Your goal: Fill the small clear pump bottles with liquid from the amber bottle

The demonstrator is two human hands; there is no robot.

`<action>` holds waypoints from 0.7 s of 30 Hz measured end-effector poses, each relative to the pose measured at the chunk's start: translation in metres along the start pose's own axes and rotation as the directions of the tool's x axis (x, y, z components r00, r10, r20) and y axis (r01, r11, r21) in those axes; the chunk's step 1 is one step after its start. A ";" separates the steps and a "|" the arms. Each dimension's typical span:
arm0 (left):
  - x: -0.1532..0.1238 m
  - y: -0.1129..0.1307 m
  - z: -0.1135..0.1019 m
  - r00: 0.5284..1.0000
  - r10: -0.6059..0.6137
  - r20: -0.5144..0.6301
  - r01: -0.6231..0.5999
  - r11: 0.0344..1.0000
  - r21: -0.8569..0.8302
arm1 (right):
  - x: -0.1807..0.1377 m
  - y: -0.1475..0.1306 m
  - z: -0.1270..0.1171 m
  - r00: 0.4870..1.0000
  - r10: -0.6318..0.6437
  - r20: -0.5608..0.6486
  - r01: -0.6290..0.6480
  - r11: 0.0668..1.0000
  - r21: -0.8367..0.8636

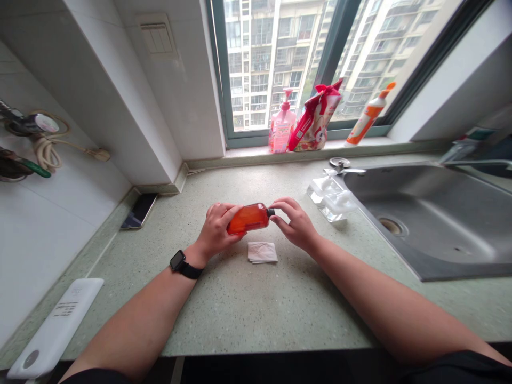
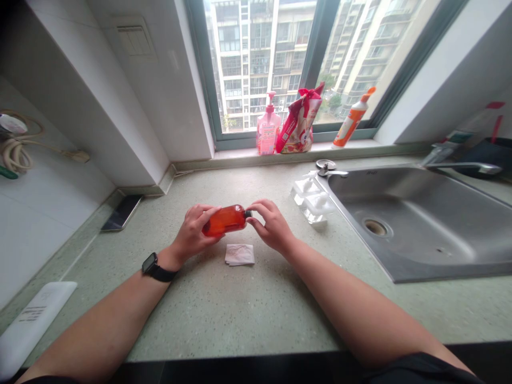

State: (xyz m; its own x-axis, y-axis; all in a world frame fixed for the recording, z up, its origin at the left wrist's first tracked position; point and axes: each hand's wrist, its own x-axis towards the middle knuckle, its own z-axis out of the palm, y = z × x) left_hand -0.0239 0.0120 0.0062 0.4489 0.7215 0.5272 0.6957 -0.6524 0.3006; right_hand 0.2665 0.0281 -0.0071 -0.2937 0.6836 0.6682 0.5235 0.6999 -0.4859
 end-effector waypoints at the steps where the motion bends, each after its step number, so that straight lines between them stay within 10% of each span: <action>1: 0.000 0.000 0.000 1.000 0.002 0.004 -0.002 1.000 0.003 | 0.000 -0.001 0.000 1.000 -0.002 0.006 0.002 0.999 -0.035; 21: -0.003 0.004 0.008 0.991 0.135 -0.019 -0.136 0.967 -0.215 | -0.009 -0.037 0.014 0.967 0.221 0.129 -0.253 0.900 0.354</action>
State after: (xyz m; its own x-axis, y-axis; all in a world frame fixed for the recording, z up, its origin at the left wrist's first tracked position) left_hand -0.0174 0.0094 -0.0005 0.5282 0.6222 0.5778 0.4908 -0.7790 0.3902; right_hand 0.2386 -0.0010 -0.0038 -0.2711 0.8421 0.4662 0.2621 0.5306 -0.8061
